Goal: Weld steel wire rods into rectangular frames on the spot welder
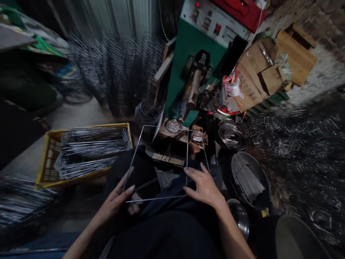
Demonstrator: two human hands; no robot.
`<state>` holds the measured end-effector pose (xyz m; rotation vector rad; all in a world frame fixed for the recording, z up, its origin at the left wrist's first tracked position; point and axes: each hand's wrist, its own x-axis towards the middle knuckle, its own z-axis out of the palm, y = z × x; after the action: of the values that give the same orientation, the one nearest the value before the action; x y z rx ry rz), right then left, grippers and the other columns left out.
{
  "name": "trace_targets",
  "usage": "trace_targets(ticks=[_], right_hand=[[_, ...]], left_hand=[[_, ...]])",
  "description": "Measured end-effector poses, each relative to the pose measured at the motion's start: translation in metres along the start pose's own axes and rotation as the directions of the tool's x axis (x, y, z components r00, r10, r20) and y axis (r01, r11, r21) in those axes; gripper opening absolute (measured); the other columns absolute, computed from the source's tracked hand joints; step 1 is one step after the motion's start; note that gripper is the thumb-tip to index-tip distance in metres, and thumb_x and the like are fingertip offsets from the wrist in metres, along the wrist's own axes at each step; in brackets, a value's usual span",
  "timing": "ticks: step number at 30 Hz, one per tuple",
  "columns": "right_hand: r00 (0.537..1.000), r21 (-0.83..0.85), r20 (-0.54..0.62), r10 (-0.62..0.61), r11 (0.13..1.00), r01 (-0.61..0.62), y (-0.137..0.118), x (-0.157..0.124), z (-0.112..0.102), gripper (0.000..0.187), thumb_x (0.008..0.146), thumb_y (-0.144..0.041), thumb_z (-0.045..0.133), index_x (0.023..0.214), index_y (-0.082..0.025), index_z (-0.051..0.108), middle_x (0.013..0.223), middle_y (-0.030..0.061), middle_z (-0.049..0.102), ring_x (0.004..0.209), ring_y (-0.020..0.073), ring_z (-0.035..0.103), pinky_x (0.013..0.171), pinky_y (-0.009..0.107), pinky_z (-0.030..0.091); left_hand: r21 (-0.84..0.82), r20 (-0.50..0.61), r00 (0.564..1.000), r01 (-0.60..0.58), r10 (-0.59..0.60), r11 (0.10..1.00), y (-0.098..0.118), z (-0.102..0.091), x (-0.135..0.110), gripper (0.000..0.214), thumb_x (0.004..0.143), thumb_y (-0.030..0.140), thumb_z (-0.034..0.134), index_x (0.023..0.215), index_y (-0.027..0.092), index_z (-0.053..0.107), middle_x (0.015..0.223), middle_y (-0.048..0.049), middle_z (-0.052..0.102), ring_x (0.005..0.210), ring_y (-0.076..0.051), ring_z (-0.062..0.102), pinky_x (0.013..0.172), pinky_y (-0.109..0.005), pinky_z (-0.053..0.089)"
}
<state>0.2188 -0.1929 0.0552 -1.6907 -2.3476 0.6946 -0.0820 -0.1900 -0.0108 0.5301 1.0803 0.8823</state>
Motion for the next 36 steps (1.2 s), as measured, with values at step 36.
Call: trace_targets(ticks=[36], right_hand=[[0.999,0.272,-0.04,-0.029,0.961,0.038,-0.011,-0.025,0.021,0.084,0.076,-0.018,0.08,0.15,-0.031,0.042,0.149,0.0044,0.049,0.136,0.0257,0.049,0.114,0.04,0.043]], left_hand=[[0.001,0.071,0.997,-0.008,0.008,1.0,0.003,0.026,-0.015,0.107,0.074,0.042,0.08,0.159,0.027,0.016,0.053,-0.0007,0.065,0.04,-0.018,0.059,0.04,-0.022,0.048]])
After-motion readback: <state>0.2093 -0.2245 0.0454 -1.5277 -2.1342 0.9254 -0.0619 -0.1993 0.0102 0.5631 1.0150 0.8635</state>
